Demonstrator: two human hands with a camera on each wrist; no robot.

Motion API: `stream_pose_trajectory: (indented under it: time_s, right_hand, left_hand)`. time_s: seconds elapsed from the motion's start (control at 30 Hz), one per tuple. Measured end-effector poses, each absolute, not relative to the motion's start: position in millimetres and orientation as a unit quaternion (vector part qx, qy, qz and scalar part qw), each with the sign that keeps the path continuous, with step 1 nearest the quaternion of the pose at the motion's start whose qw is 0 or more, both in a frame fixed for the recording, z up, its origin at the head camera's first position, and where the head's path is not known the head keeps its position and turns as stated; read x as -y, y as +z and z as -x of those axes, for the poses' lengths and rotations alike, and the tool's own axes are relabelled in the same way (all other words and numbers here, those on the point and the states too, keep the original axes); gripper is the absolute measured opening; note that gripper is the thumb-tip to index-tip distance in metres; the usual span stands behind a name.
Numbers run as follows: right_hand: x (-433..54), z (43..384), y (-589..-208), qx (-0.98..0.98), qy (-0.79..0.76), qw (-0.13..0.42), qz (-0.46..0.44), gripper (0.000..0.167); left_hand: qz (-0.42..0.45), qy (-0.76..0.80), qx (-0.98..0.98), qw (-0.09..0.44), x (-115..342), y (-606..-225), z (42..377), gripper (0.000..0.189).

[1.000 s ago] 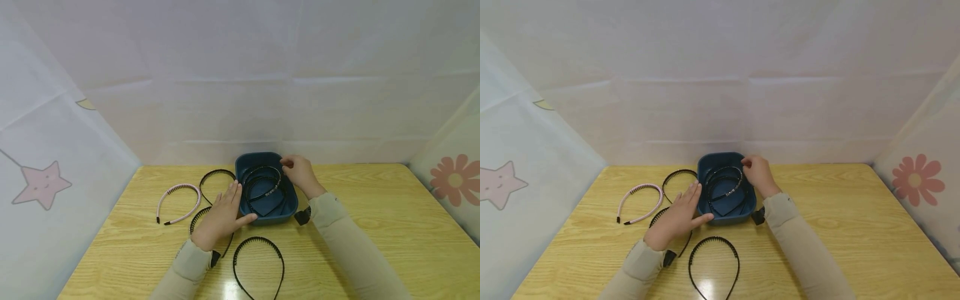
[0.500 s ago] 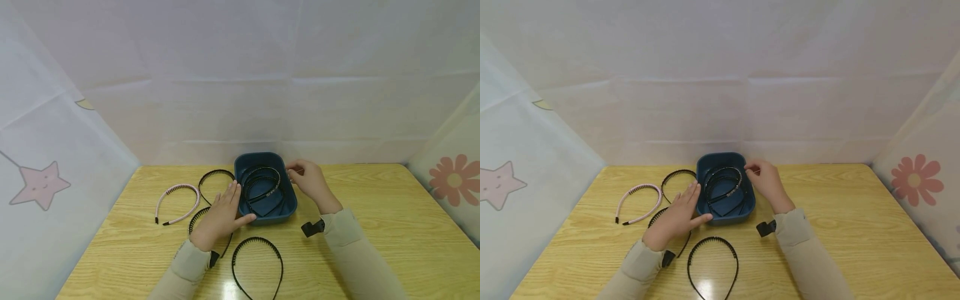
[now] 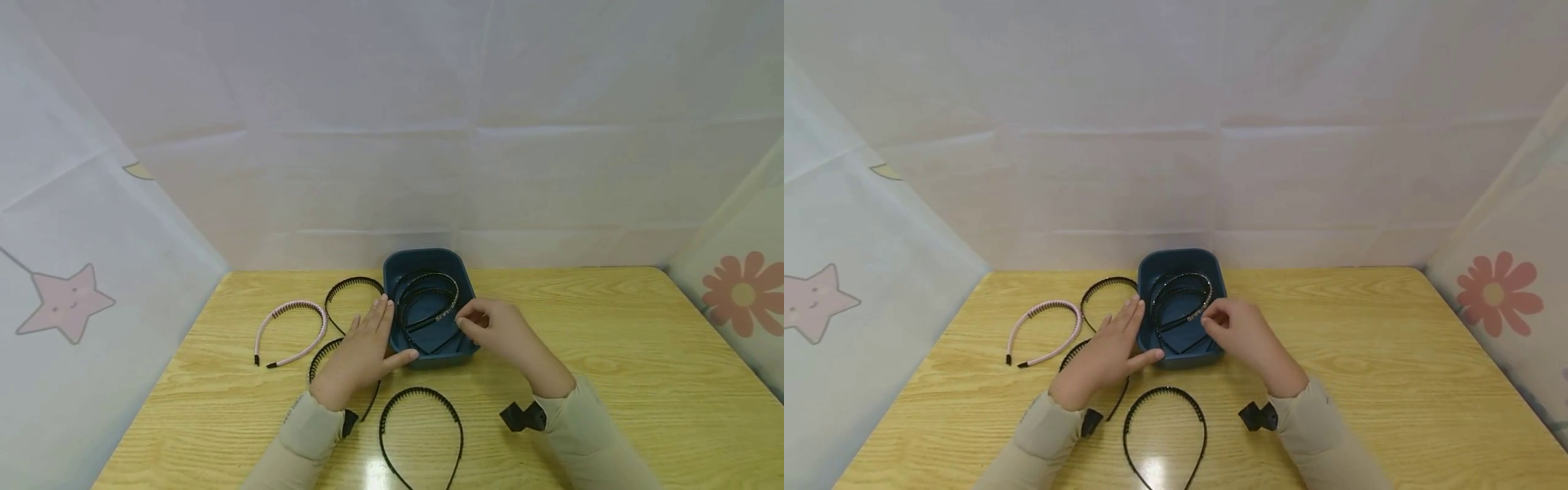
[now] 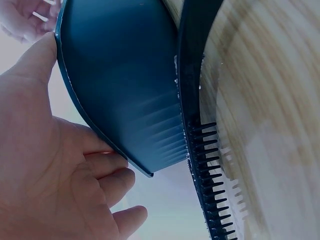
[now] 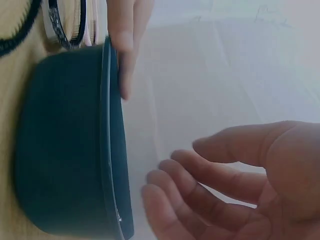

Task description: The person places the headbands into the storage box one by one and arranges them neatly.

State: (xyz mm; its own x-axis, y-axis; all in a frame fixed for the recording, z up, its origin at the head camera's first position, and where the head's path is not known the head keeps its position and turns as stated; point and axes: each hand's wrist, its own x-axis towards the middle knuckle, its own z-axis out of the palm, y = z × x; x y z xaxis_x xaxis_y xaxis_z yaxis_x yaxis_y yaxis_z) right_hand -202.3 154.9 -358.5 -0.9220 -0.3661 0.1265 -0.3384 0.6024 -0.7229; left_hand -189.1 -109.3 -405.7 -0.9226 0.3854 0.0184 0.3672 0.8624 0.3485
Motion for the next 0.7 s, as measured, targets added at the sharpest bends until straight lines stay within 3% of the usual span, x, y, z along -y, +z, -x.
stream_pose_trajectory:
  time_s: [0.3,0.7]
  right_hand:
    - [-152,183,-360,-0.896,-0.355,0.104,0.247,0.010]
    - [-133,168,-367,-0.921,-0.261,0.148,0.247,0.008]
  left_hand:
    - [-0.196,0.169,-0.966,0.022,109,-406,189,0.102]
    - [-0.206,0.145,-0.968,0.010,111,-406,191,0.100]
